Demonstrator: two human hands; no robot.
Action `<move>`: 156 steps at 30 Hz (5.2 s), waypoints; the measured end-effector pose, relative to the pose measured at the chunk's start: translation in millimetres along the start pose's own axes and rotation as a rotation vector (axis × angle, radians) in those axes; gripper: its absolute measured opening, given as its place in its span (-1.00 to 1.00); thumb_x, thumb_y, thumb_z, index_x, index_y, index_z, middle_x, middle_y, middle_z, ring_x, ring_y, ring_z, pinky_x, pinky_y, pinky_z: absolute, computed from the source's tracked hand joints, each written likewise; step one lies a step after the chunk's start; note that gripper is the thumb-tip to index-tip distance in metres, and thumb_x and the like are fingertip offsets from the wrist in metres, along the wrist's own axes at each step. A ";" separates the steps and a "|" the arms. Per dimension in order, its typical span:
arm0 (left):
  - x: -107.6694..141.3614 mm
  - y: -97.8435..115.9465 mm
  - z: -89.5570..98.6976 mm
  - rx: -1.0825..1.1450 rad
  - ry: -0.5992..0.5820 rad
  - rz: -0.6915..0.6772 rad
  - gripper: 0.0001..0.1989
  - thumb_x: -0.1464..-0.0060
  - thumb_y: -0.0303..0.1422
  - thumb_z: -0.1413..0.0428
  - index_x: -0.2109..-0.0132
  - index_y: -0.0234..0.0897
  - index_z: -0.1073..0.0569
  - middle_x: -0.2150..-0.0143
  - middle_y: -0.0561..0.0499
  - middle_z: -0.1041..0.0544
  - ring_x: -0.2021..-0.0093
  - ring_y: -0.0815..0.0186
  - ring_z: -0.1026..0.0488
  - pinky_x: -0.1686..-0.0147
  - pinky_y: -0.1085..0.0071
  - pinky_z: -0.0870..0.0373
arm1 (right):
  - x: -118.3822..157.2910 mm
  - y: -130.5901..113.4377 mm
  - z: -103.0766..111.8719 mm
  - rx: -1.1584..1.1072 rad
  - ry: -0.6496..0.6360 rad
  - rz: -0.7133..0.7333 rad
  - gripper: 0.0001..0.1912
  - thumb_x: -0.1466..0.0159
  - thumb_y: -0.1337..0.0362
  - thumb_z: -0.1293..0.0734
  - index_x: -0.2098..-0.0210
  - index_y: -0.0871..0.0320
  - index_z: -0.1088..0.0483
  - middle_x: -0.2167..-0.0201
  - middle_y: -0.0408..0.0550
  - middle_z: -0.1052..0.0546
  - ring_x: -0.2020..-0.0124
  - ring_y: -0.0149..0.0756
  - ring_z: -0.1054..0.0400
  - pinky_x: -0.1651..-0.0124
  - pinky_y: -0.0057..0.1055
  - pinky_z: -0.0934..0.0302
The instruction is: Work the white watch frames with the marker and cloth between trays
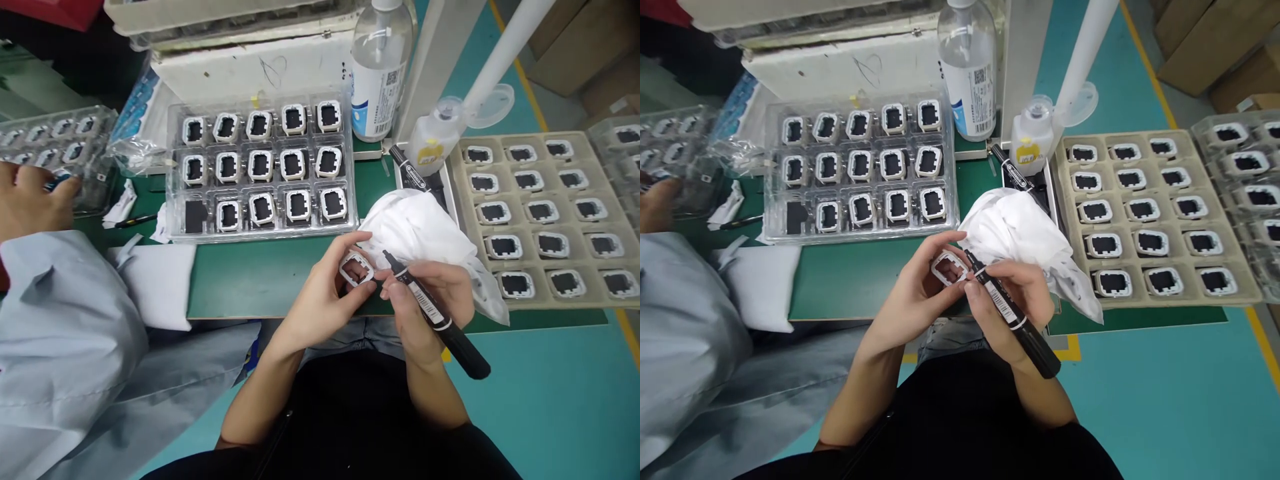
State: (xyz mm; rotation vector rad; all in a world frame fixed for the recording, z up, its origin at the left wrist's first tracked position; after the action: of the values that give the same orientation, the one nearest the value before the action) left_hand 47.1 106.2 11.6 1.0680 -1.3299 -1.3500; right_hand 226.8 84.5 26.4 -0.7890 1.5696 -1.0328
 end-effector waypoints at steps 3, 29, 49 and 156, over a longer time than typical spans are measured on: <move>1.5 -5.5 2.3 0.003 0.069 -0.030 -0.44 -0.38 -0.47 -0.37 -0.33 0.03 -0.33 -0.08 0.00 -0.64 0.18 0.29 -0.59 0.21 0.38 -0.58 | -0.5 -0.2 -2.4 -0.058 -0.004 0.002 -0.71 -0.52 0.17 -0.64 -0.12 -0.06 -0.55 0.18 -0.17 -0.74 0.30 -0.18 -0.77 0.22 -0.21 -0.74; 19.3 8.8 7.8 -0.168 0.211 -0.224 -0.61 -0.36 -0.39 -0.54 -0.23 -0.04 -0.69 -0.02 0.06 -0.85 0.08 0.26 -0.85 0.03 0.43 -0.80 | 5.0 -21.6 -15.9 0.108 -0.006 0.338 -0.86 -0.52 0.33 -0.58 0.04 -0.07 -0.64 0.38 -0.28 -0.72 0.50 -0.16 -0.67 -0.06 0.27 -0.91; 27.2 7.8 10.8 -0.387 0.298 -0.221 -0.65 -0.40 -0.35 -0.50 -0.24 -0.01 -0.73 0.05 0.07 -0.85 0.23 0.29 -0.77 0.12 0.39 -0.77 | 0.0 -33.1 -21.0 0.235 0.014 0.341 -0.79 -0.45 0.43 -0.56 0.07 -0.02 -0.56 0.29 -0.17 -0.78 0.18 -0.04 -0.89 0.07 -0.15 -0.91; 21.4 7.2 10.6 -0.312 0.296 -0.146 -0.70 -0.32 -0.33 -0.52 -0.14 -0.14 -0.75 0.11 0.03 -0.87 0.22 0.29 -0.81 0.16 0.46 -0.79 | -3.9 -33.4 -22.0 0.304 0.008 0.370 -0.81 -0.47 0.39 -0.53 0.15 -0.02 -0.51 0.32 -0.23 -0.81 0.28 -0.12 -0.87 0.13 -0.26 -0.88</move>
State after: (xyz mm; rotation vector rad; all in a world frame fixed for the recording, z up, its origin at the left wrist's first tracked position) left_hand 32.9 87.3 19.7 1.1122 -0.8087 -1.3887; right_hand 205.6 79.0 60.0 -0.2732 1.4506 -0.9671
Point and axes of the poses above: each hand's wrist, its own x-axis away from the middle knuckle, its own z-axis out of the back of the hand, y = z × x, the point moved 9 cm from there along -x, towards the middle knuckle
